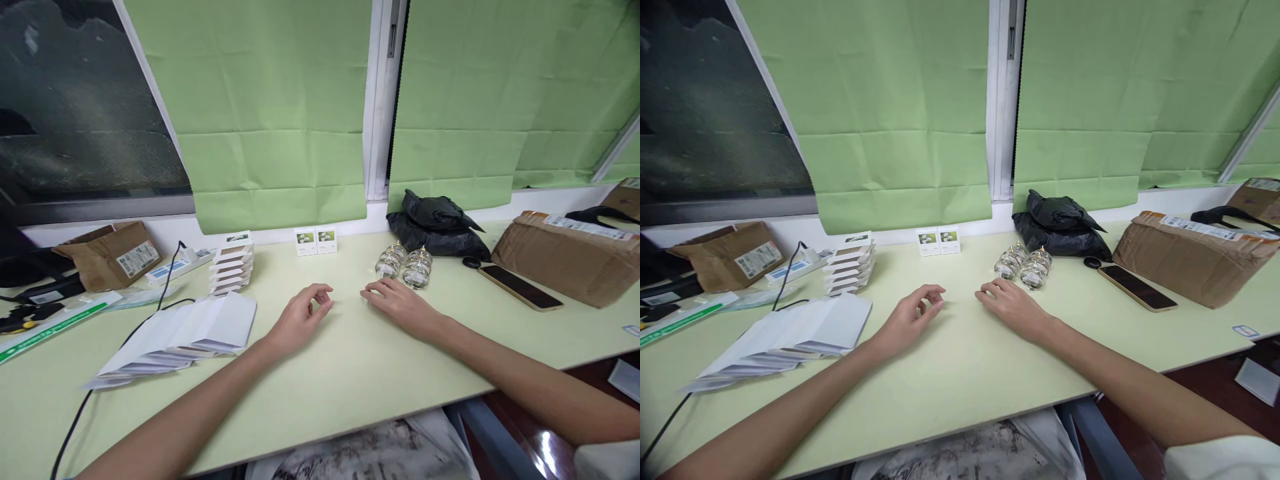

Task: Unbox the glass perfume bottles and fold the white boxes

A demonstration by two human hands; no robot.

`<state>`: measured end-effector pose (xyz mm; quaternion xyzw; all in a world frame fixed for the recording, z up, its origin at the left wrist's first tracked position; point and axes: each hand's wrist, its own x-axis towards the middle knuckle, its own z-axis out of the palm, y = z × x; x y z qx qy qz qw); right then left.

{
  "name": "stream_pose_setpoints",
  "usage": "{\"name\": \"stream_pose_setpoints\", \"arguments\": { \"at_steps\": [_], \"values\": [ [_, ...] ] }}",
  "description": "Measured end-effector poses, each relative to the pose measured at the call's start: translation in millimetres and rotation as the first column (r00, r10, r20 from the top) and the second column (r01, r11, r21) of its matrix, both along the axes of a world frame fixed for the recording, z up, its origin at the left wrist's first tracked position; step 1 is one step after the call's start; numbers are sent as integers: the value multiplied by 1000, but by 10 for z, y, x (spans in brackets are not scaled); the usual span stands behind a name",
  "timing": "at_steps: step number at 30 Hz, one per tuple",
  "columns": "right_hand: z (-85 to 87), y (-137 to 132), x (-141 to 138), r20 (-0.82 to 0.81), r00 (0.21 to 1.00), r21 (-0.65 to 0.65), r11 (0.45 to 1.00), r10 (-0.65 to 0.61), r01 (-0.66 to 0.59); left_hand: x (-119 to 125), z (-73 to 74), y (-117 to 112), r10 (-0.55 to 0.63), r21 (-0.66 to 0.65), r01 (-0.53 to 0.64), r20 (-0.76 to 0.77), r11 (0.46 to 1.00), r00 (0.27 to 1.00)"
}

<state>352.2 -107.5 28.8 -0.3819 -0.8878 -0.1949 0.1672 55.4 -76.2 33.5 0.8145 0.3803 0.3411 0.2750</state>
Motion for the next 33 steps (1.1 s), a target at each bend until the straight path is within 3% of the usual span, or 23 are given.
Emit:
{"name": "stream_pose_setpoints", "arguments": {
  "at_steps": [11,18,23,25,27,29,33],
  "values": [
    [-8,-57,638,45,959,76,958,-280,277,-6,-29,10,-4,21,4,1,1000,1000],
    [-10,40,722,115,928,131,932,-354,339,-19,-16,15,-5,18,5,-15,1000,1000],
    [23,20,600,31,958,123,952,-285,279,-12,-20,69,14,24,-14,11,1000,1000],
    [43,22,451,-17,979,105,974,-201,201,30,-28,217,58,32,-59,48,998,997],
    [52,47,249,-40,994,86,991,-100,103,103,-27,476,183,27,-186,93,982,979],
    [41,95,29,-28,1000,64,998,-3,5,195,-7,825,385,2,-389,130,921,913],
    [-33,204,-288,-11,995,35,995,95,-94,350,91,1565,594,-39,-596,152,802,790]
  ]
}}
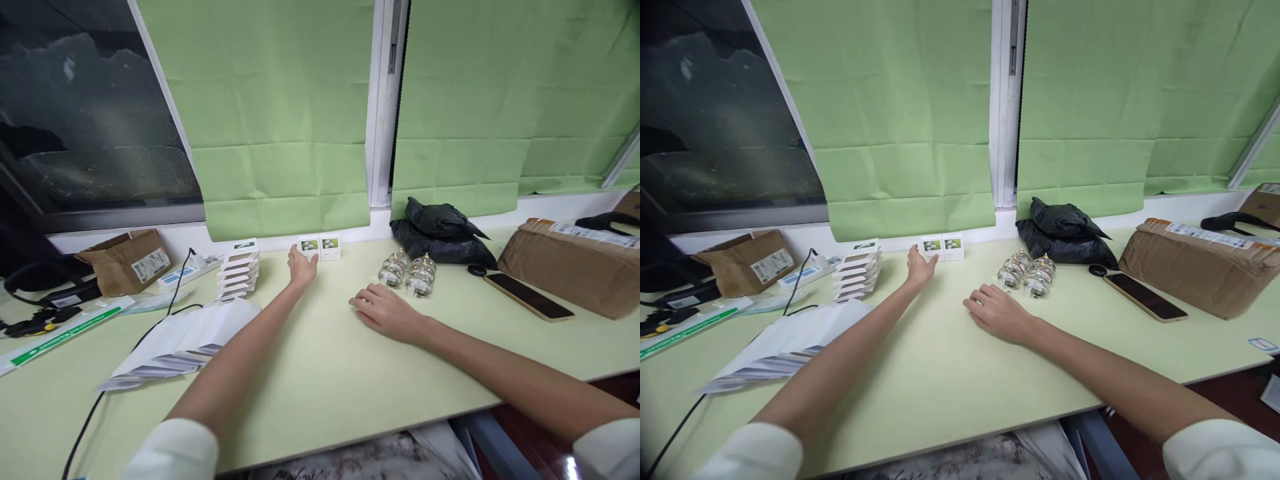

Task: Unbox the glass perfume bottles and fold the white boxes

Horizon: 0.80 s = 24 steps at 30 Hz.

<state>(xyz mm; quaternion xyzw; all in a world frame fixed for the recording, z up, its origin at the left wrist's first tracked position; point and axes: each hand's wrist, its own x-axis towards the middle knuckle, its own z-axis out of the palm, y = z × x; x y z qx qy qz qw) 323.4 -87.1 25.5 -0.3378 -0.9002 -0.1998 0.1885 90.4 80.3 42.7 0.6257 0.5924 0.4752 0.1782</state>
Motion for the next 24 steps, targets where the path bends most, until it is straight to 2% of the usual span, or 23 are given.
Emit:
{"name": "stream_pose_setpoints", "arguments": {
  "at_steps": [3,5,8,11,15,17,21,22,24],
  "values": [
    [-53,37,-54,-36,999,-20,999,34,-34,45,62,372,62,-32,-62,11,998,998],
    [-70,33,-32,-71,997,-44,998,37,-41,45,64,491,83,-48,-83,11,995,996],
    [-77,11,13,-117,992,-81,995,42,-52,33,13,498,127,-41,-127,-13,991,992],
    [-82,5,31,-148,988,-109,992,40,-57,47,-42,366,187,-3,-188,-50,982,981],
    [-79,7,18,-184,981,-140,987,56,-82,104,-52,34,239,-10,-240,-61,971,969],
    [-52,-7,-1,-248,966,-160,981,72,-114,98,-48,-228,198,-30,-200,-67,979,978],
    [78,-59,-80,-512,858,-256,948,31,-187,-64,-51,-939,-69,-38,65,-117,997,991],
    [119,-66,-111,-578,816,-283,937,3,-205,-125,-48,-1119,-155,-32,152,-141,988,978],
    [193,-61,-187,-690,722,-336,907,-55,-253,-242,-38,-1421,-321,3,338,-302,941,898]
  ]
}}
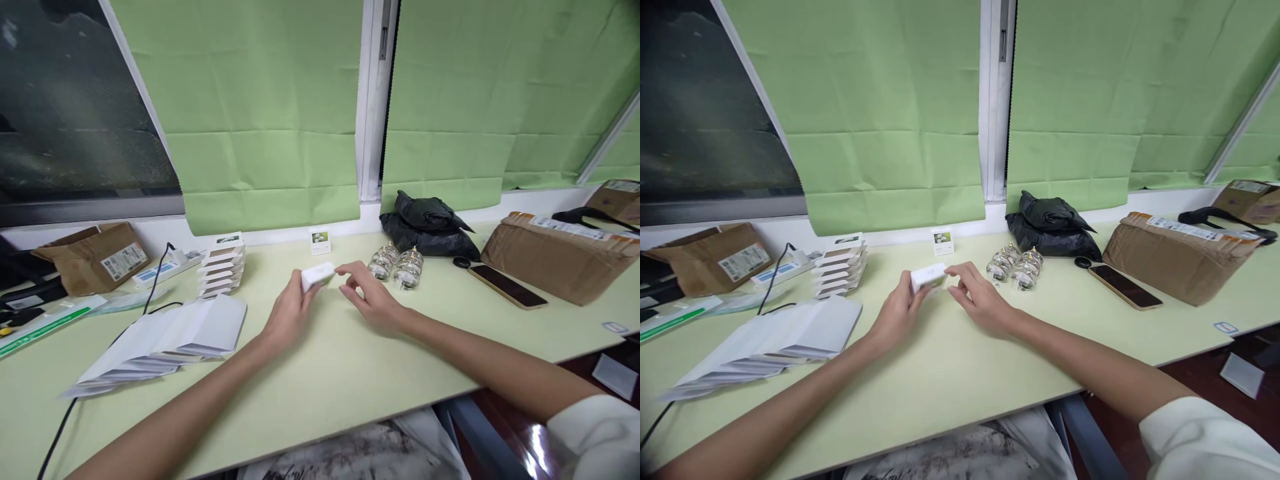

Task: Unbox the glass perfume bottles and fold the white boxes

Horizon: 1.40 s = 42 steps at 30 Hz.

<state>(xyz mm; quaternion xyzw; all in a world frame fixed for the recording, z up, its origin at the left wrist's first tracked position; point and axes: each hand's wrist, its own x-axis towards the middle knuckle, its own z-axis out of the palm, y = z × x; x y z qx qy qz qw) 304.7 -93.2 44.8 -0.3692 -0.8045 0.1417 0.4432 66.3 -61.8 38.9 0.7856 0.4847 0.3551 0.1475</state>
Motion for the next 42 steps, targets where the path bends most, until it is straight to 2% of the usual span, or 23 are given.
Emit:
{"name": "stream_pose_setpoints", "arguments": {
  "at_steps": [3,5,7,9,11,13,15,17,20,23,27,30,32,34,36,38,39,42],
  "values": [
    [59,61,-149,-239,969,-220,969,62,-116,-107,14,-242,-85,122,110,-189,986,978],
    [64,117,-254,-391,915,-369,893,102,-258,-124,8,-283,-67,153,111,-267,982,961],
    [61,158,-338,-496,862,-439,827,103,-351,-121,1,-280,-52,138,96,-293,986,955],
    [70,170,-382,-543,836,-459,807,77,-372,-121,12,-269,-88,82,113,-263,990,961],
    [92,153,-387,-552,832,-475,796,63,-375,-137,47,-265,-191,-8,192,-185,981,964],
    [114,120,-364,-549,834,-494,780,65,-385,-162,88,-263,-310,-86,303,-96,949,946],
    [119,91,-335,-550,832,-503,763,79,-405,-186,107,-251,-370,-95,364,-54,927,927],
    [101,78,-312,-552,828,-506,751,95,-424,-198,88,-225,-354,-49,351,-76,935,932],
    [46,96,-294,-564,822,-527,729,84,-436,-191,21,-174,-265,67,276,-132,959,955],
    [3,125,-294,-570,820,-556,710,53,-433,-172,-19,-138,-178,198,216,-196,956,964],
    [-5,129,-297,-515,855,-553,737,63,-388,-171,-2,-139,-168,292,246,-269,924,948],
    [-6,123,-278,-460,886,-557,758,60,-340,-189,12,-147,-182,275,247,-241,929,953],
    [-14,116,-257,-416,907,-514,808,58,-288,-201,13,-144,-186,229,229,-194,946,963],
    [-17,97,-240,-331,941,-376,907,62,-192,-208,9,-135,-206,185,229,-138,956,969],
    [-6,59,-232,-186,981,-153,985,45,-75,-211,5,-126,-227,154,238,-84,959,970],
    [24,9,-231,-36,999,47,999,15,-13,-212,2,-119,-225,139,228,-42,964,974],
    [43,-16,-230,15,1000,101,995,15,-17,-213,2,-116,-216,138,218,-32,966,976],
    [96,-62,-223,67,996,118,990,65,-72,-224,4,-101,-188,163,191,-38,968,982]
  ]
}}
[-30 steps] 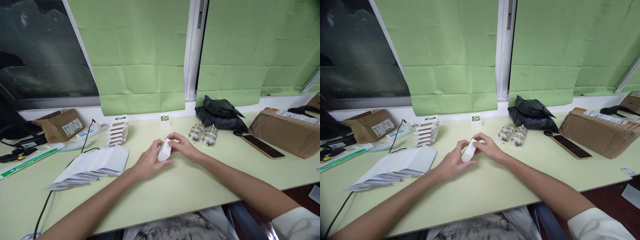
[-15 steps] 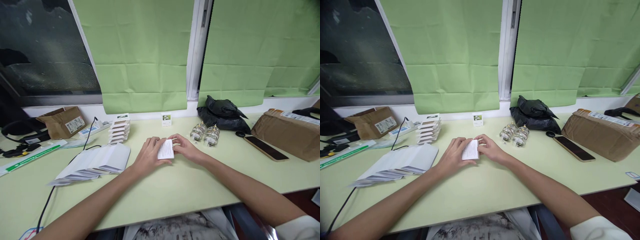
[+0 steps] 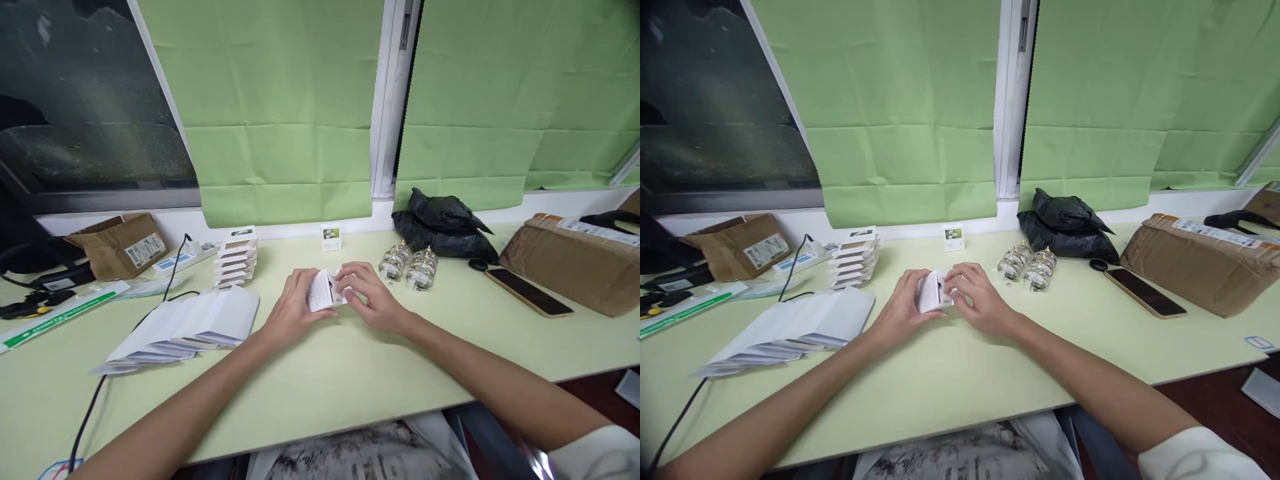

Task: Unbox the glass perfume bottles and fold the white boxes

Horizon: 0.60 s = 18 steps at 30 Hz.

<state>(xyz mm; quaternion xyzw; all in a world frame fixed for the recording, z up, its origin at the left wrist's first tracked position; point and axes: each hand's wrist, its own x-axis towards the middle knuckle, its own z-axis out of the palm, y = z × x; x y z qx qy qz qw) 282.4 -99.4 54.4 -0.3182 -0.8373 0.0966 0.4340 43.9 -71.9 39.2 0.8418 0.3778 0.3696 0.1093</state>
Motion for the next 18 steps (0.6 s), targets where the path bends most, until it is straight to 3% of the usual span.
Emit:
{"name": "stream_pose_setpoints", "arguments": {
  "at_steps": [4,7,9,12,15,18],
  "values": [
    [-1,27,6,-3,999,-73,996,41,-41,-23,-4,34,54,44,-53,-18,998,998],
    [-51,64,-14,-46,999,-197,980,2,-11,-32,-22,50,88,93,-80,-75,992,993],
    [-93,83,-36,-115,993,-307,952,-38,1,-28,-36,52,105,136,-89,-119,987,987],
    [-165,124,-67,-249,968,-435,897,-38,-77,-13,-43,47,121,221,-79,-180,972,976],
    [-226,185,-78,-324,945,-493,860,-43,-130,-1,-29,38,139,276,-75,-217,958,966],
    [-260,225,-70,-329,944,-496,858,-41,-135,10,-15,27,139,296,-66,-233,953,962]
  ]
}}
